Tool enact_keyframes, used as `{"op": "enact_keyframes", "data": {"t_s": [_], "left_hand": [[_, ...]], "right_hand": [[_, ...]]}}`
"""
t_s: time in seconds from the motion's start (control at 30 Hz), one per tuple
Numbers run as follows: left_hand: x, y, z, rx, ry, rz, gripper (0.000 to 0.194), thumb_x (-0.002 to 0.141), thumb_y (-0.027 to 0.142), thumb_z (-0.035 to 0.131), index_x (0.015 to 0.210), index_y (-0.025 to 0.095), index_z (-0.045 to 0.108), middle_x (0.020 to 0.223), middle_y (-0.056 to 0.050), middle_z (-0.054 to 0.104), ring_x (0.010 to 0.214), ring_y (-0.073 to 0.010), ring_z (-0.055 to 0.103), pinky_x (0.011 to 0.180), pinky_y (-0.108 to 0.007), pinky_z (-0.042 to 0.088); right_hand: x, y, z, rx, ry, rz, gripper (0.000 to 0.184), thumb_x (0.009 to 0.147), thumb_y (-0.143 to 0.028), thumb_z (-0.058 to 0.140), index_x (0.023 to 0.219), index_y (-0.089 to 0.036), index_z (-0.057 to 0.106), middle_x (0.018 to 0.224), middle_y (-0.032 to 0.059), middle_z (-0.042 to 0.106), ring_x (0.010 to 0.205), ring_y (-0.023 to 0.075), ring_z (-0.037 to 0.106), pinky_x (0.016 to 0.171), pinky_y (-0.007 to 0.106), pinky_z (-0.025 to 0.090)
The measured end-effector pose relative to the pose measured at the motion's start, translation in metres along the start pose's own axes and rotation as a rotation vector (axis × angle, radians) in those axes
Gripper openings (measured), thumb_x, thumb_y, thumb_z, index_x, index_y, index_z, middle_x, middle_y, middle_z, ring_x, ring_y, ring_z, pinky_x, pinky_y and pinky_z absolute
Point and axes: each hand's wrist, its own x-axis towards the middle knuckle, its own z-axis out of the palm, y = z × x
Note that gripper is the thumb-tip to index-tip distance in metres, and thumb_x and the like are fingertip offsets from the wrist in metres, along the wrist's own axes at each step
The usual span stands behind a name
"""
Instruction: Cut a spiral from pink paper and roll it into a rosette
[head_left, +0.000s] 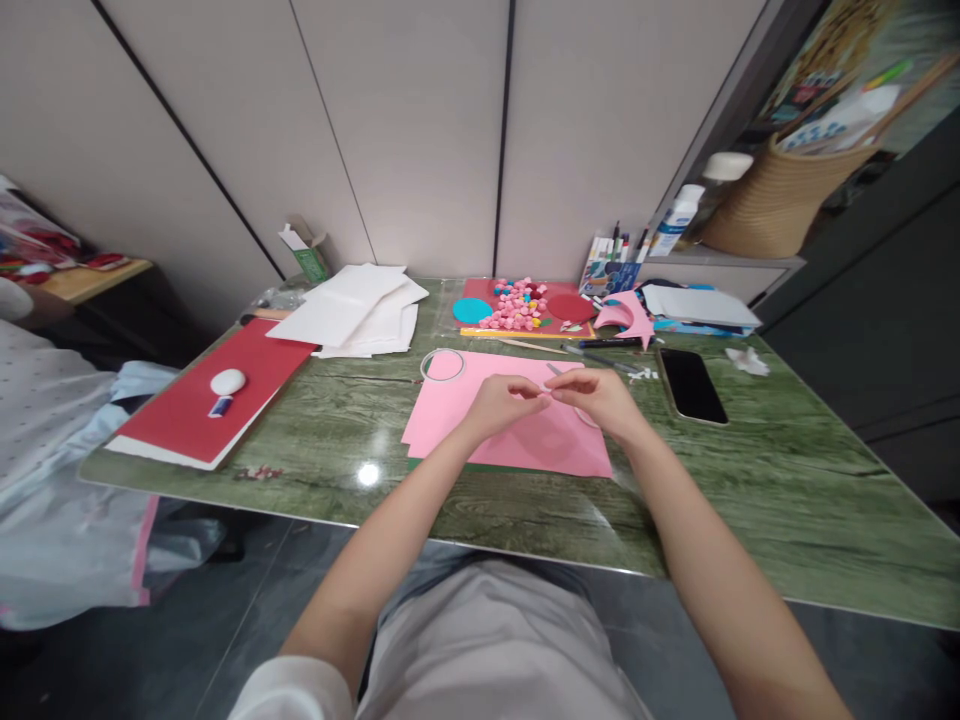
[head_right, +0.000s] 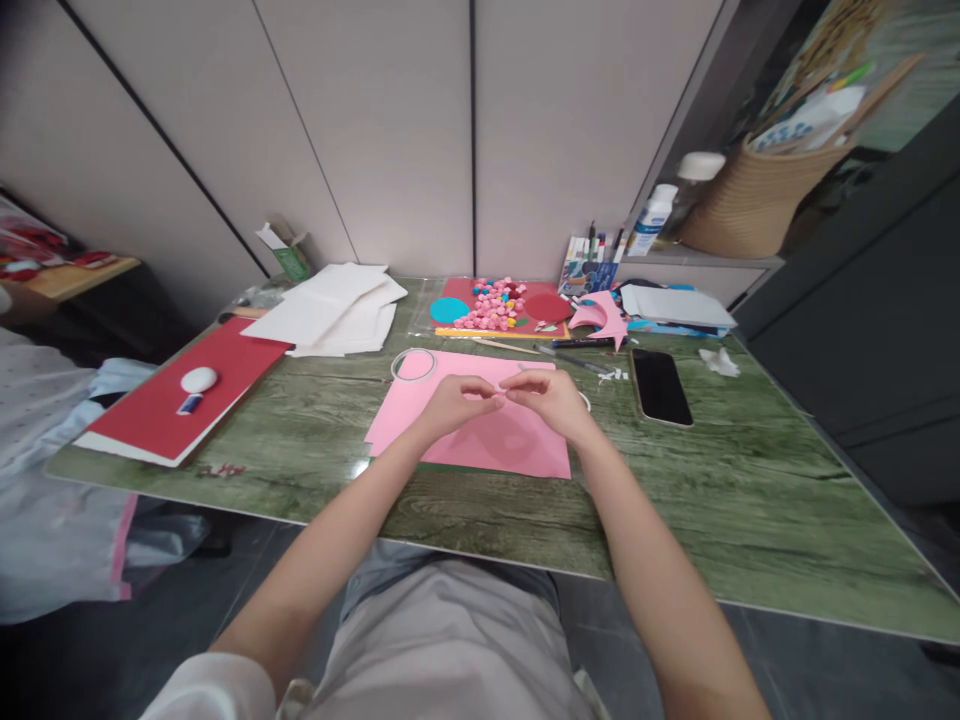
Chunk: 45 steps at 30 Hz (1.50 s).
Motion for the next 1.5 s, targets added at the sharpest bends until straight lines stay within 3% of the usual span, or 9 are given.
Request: {"op": "enact_keyframes", "data": {"t_s": [0.73, 1.03, 1.5], "left_hand": [[0.002, -0.003, 0.000, -0.004, 0.011, -0.001, 0.028, 0.068, 0.041, 0.058, 0.075, 0.015, 0.066, 0.075, -0.004, 0.065, 0.071, -0.0130, 0.056, 0.072, -0.027, 0.041], [0.001, -0.001, 0.000, 0.014, 0.013, -0.015, 0.031, 0.067, 0.042, 0.058, 0.075, 0.014, 0.066, 0.076, -0.005, 0.065, 0.072, -0.0136, 0.056, 0.071, -0.027, 0.042], [0.000, -0.001, 0.000, 0.033, -0.001, -0.037, 0.030, 0.068, 0.041, 0.057, 0.077, 0.014, 0.066, 0.076, -0.004, 0.065, 0.073, -0.0136, 0.056, 0.071, -0.026, 0.042]], "right_hand": [[-0.001, -0.007, 0.001, -0.065, 0.004, -0.014, 0.023, 0.069, -0.036, 0.063, 0.084, -0.020, 0.069, 0.086, 0.0050, 0.069, 0.080, 0.0198, 0.062, 0.075, 0.035, 0.047], [0.000, -0.007, 0.001, 0.044, -0.015, 0.019, 0.027, 0.061, -0.033, 0.070, 0.083, -0.017, 0.067, 0.086, 0.0056, 0.067, 0.079, 0.0184, 0.061, 0.074, 0.033, 0.047], [-0.002, -0.012, -0.001, -0.084, -0.114, -0.009, 0.023, 0.072, -0.034, 0.060, 0.086, -0.018, 0.067, 0.088, 0.0051, 0.067, 0.081, 0.0191, 0.061, 0.075, 0.032, 0.046]]}}
